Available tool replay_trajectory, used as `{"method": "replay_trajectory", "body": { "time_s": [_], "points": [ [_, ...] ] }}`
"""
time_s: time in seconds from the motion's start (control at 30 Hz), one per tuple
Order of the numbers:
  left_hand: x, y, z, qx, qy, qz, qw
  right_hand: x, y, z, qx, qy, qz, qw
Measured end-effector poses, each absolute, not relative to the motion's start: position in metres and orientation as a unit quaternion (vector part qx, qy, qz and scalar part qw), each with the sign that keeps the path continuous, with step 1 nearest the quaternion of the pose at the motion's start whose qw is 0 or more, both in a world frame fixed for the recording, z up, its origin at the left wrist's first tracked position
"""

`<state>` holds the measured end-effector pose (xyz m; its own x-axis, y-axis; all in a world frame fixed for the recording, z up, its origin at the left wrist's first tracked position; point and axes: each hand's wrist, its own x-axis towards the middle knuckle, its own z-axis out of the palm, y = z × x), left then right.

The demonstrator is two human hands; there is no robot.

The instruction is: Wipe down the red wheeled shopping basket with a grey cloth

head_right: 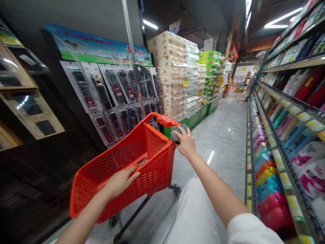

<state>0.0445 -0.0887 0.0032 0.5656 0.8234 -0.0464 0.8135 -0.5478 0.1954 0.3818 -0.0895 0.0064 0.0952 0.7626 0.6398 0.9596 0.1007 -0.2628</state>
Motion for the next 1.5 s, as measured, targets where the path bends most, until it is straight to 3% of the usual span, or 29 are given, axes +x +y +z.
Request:
{"method": "replay_trajectory", "body": {
  "time_s": [0.27,0.4,0.5,0.6,0.7,0.83,0.93,1.1,1.33,1.5],
  "points": [
    [0.072,-0.049,-0.013,0.908,0.376,0.046,0.178,0.379,-0.046,0.045,-0.712,-0.635,-0.141,0.263],
    [0.061,-0.048,-0.019,0.907,0.358,0.074,0.210,0.389,-0.003,0.072,-0.750,-0.600,-0.017,0.279],
    [0.061,-0.049,-0.019,0.896,0.347,0.097,0.260,0.410,0.014,0.077,-0.700,-0.548,0.164,0.427],
    [0.065,-0.048,-0.017,0.878,0.351,0.102,0.310,0.429,0.012,0.060,-0.560,-0.426,0.375,0.604],
    [0.070,-0.045,-0.017,0.861,0.374,0.098,0.331,0.430,0.004,0.030,-0.426,-0.319,0.456,0.713],
    [0.076,-0.041,-0.021,0.848,0.385,0.116,0.345,0.399,0.000,-0.007,-0.336,-0.203,0.314,0.864],
    [0.079,-0.038,-0.021,0.840,0.386,0.135,0.355,0.362,-0.008,-0.029,-0.340,-0.209,0.167,0.902],
    [0.081,-0.036,-0.016,0.823,0.380,0.131,0.401,0.319,-0.030,-0.047,-0.471,-0.322,0.024,0.821],
    [0.081,-0.033,-0.017,0.819,0.369,0.120,0.424,0.369,-0.010,-0.032,-0.468,-0.378,-0.001,0.799],
    [0.080,-0.027,-0.019,0.813,0.405,0.113,0.402,0.337,-0.037,-0.059,-0.534,-0.521,-0.158,0.647]
  ]
}}
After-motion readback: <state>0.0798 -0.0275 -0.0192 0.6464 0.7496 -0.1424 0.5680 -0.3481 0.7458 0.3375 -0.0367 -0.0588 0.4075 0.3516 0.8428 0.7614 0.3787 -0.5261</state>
